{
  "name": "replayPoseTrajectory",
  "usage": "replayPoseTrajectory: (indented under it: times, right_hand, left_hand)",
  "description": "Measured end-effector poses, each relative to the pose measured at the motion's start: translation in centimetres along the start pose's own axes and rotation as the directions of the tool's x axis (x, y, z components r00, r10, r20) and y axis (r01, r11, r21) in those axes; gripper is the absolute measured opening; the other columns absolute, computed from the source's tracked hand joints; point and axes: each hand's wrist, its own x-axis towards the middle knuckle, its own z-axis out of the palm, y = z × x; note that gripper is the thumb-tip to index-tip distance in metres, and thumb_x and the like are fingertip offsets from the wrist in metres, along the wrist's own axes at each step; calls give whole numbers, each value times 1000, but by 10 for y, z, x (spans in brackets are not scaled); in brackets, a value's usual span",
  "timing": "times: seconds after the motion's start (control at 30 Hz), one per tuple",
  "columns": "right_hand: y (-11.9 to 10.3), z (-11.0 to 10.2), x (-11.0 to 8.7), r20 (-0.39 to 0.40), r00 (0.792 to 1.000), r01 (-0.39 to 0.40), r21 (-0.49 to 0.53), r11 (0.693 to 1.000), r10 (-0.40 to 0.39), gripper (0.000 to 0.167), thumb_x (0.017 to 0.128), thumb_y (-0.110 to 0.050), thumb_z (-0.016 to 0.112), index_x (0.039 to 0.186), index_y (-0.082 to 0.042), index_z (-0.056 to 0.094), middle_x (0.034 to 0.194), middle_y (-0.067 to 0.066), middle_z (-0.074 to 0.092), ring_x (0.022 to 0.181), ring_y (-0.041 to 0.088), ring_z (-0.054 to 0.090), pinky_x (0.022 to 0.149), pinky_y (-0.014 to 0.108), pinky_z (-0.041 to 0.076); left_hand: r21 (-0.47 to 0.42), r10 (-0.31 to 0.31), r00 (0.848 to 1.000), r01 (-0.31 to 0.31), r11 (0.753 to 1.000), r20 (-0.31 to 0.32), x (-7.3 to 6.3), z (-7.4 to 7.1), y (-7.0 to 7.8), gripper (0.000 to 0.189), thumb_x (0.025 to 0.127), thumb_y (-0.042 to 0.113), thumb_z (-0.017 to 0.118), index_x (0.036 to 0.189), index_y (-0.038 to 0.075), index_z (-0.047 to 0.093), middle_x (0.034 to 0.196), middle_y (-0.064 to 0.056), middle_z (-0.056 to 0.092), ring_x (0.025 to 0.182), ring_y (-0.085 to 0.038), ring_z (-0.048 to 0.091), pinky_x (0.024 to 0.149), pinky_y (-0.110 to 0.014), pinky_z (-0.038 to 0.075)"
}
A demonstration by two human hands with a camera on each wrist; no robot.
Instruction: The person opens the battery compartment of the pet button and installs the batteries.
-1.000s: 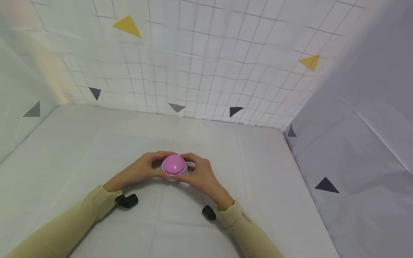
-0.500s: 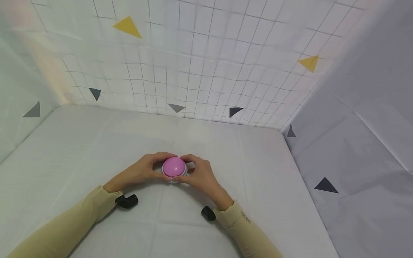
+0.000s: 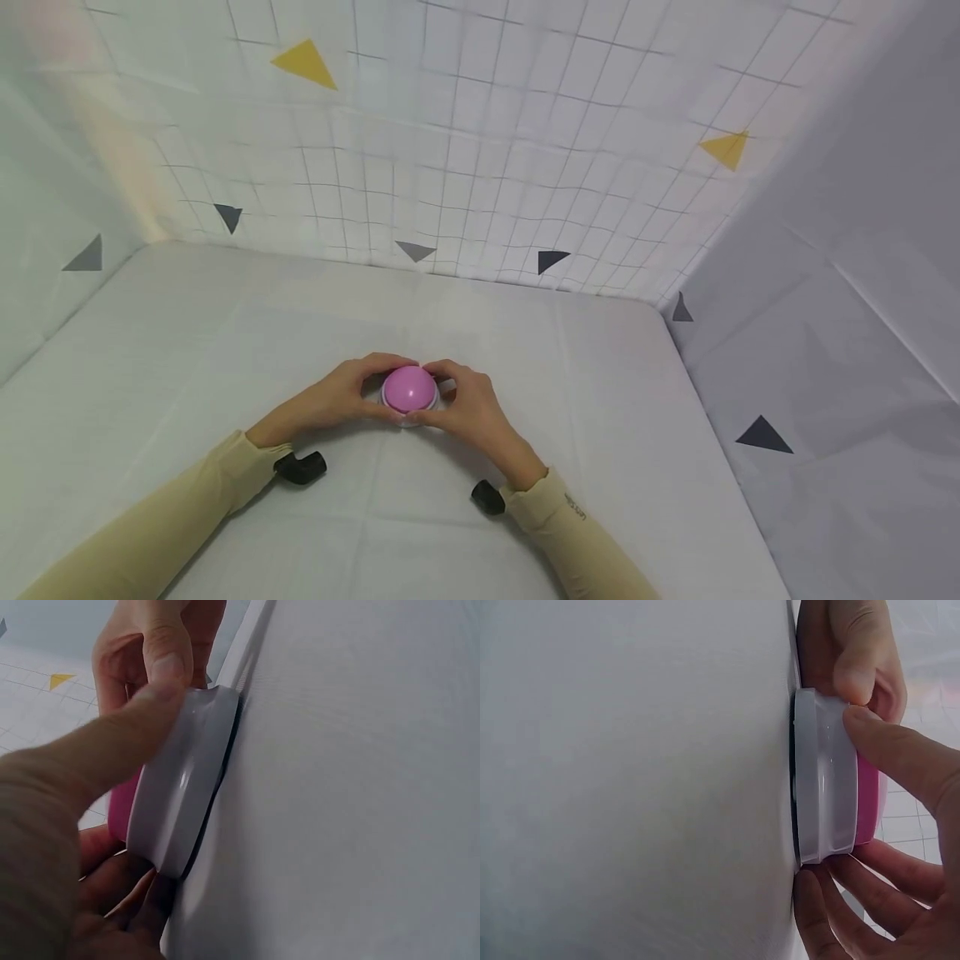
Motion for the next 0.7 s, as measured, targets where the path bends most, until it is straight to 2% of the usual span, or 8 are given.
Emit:
replayPoseTrajectory:
  times: [0.13, 0.43, 0.57, 0.7]
  right_hand:
    - [2, -1, 0, 12, 1000, 5, -28, 1000, -4, 66, 76, -29, 98, 132, -11, 69, 128, 1, 74, 115, 18, 69, 96, 42, 60]
    - [2, -1, -1, 11, 1000, 0, -113, 994, 2, 60, 82, -31, 93, 133, -11, 68, 130, 1, 73, 124, 23, 66, 107, 47, 53]
    - [1, -5, 1, 3, 1000, 6, -141, 990, -5, 58, 87, -34, 89, 135, -10, 67, 132, 4, 72, 128, 25, 65, 111, 49, 51]
    - [3, -14, 3, -25, 1000, -1, -201, 980, -4, 59, 90, -37, 85, 139, -9, 65, 137, 7, 69, 134, 28, 60, 115, 52, 48]
  left_hand:
    - [-6, -26, 1000, 26, 1000, 12, 1, 1, 1, 86, 79, 42, 94, 153, 22, 54, 152, 4, 55, 145, -20, 48, 121, -52, 40]
    - [-24, -27, 1000, 27, 999, 16, 1, 3, 3, 84, 83, 49, 89, 154, 25, 52, 154, 6, 53, 145, -18, 47, 121, -52, 40]
    - [-1, 3, 1000, -3, 1000, 2, 2, 2, 5, 81, 84, 46, 89, 153, 21, 54, 152, 4, 56, 142, -20, 49, 119, -50, 43]
    - [68, 46, 999, -44, 997, -18, 5, -2, 8, 79, 85, 43, 89, 151, 13, 56, 149, -1, 59, 140, -24, 52, 118, -51, 45]
